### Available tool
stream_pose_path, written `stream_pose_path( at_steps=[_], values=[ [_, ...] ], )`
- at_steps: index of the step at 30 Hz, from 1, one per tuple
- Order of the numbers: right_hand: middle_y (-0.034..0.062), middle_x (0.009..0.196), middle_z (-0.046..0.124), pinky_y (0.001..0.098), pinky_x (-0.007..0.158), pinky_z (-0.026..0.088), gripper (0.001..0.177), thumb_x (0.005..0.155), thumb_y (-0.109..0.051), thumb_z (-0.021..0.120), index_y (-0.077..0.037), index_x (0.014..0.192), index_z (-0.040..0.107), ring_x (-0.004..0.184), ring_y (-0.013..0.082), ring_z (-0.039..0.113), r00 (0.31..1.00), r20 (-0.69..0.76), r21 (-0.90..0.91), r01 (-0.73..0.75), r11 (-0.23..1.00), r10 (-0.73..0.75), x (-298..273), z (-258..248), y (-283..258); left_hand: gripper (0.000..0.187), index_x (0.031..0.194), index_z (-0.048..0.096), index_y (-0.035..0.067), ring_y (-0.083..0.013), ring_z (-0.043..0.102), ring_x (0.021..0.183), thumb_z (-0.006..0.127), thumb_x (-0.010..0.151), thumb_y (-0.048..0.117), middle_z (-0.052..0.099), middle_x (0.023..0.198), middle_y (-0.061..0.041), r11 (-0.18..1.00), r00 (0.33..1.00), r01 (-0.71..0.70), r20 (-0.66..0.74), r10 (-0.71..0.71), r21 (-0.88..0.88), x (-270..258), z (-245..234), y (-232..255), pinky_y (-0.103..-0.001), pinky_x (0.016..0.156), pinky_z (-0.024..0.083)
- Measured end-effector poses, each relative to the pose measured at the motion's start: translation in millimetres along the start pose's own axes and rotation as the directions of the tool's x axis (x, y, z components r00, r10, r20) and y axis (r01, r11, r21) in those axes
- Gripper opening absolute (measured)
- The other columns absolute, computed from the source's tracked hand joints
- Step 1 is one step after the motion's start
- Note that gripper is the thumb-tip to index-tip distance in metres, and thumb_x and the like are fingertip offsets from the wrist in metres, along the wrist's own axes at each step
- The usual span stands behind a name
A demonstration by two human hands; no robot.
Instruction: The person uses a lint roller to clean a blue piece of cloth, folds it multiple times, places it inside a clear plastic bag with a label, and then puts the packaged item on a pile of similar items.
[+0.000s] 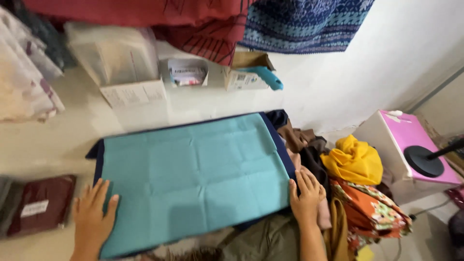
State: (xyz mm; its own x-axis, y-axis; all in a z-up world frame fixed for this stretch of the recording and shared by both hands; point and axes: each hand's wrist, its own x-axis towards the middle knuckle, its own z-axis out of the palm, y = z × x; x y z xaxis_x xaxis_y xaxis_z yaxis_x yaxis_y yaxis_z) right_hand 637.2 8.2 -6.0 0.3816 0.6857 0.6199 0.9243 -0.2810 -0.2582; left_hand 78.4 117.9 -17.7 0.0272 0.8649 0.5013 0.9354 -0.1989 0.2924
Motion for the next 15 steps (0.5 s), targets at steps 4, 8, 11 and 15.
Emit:
stream_pose_path(
  at_steps=[4, 8, 11, 15],
  values=[
    [0.0075, 0.085, 0.068, 0.0377, 0.080, 0.050, 0.022, 0.081, -0.011, 0.078, -0.003, 0.102, 0.075, 0.081, 0.0269, 0.062, 0.974, -0.209, 0.279, 0.140, 0.950, -0.083, -11.4, -33.0, -6.5, 0.039, 0.118, 0.077, 0.008, -0.0337, 0.063, 0.135, 0.077, 0.083, 0.026, 0.073, 0.128, -0.009, 0.972, 0.987, -0.149, -0.081, 0.136, -0.183, -23.4, -47.5, 26.1, -0.046, 0.112, 0.047],
    [0.0037, 0.078, 0.066, 0.0296, 0.073, 0.047, 0.031, 0.084, -0.013, 0.079, -0.002, 0.112, 0.075, 0.080, 0.0188, 0.054, 0.993, -0.058, 0.487, -0.061, 0.871, 0.102, -28.9, -35.1, -8.1, 0.047, 0.116, 0.077, 0.018, -0.0213, 0.055, 0.143, 0.077, 0.076, 0.042, 0.072, 0.132, 0.003, 0.977, 0.992, -0.108, 0.040, 0.117, -0.185, -65.9, -57.2, 28.0, -0.044, 0.124, 0.034],
    [0.0065, 0.094, 0.071, 0.0258, 0.078, 0.050, 0.052, 0.085, -0.013, 0.078, -0.001, 0.134, 0.064, 0.083, 0.0162, 0.062, 0.948, 0.188, 0.661, -0.314, 0.681, 0.256, -34.2, -28.1, 2.8, 0.039, 0.105, 0.082, 0.023, -0.0178, 0.055, 0.142, 0.082, 0.070, 0.042, 0.073, 0.127, 0.009, 0.984, 0.997, -0.060, 0.047, 0.068, -0.165, -93.0, -56.8, 20.6, -0.043, 0.126, 0.031],
    [0.0073, 0.087, 0.068, 0.0223, 0.066, 0.042, 0.043, 0.089, -0.015, 0.077, -0.002, 0.127, 0.063, 0.071, 0.0123, 0.054, 0.898, 0.299, 0.728, -0.433, 0.532, 0.321, -37.7, -29.3, 6.0, 0.070, 0.116, 0.077, 0.037, -0.0199, 0.044, 0.152, 0.086, 0.051, 0.062, 0.063, 0.145, 0.015, 0.994, 0.982, 0.047, 0.184, -0.028, -0.098, -115.5, -54.6, 7.4, -0.056, 0.128, 0.022]
  ],
)
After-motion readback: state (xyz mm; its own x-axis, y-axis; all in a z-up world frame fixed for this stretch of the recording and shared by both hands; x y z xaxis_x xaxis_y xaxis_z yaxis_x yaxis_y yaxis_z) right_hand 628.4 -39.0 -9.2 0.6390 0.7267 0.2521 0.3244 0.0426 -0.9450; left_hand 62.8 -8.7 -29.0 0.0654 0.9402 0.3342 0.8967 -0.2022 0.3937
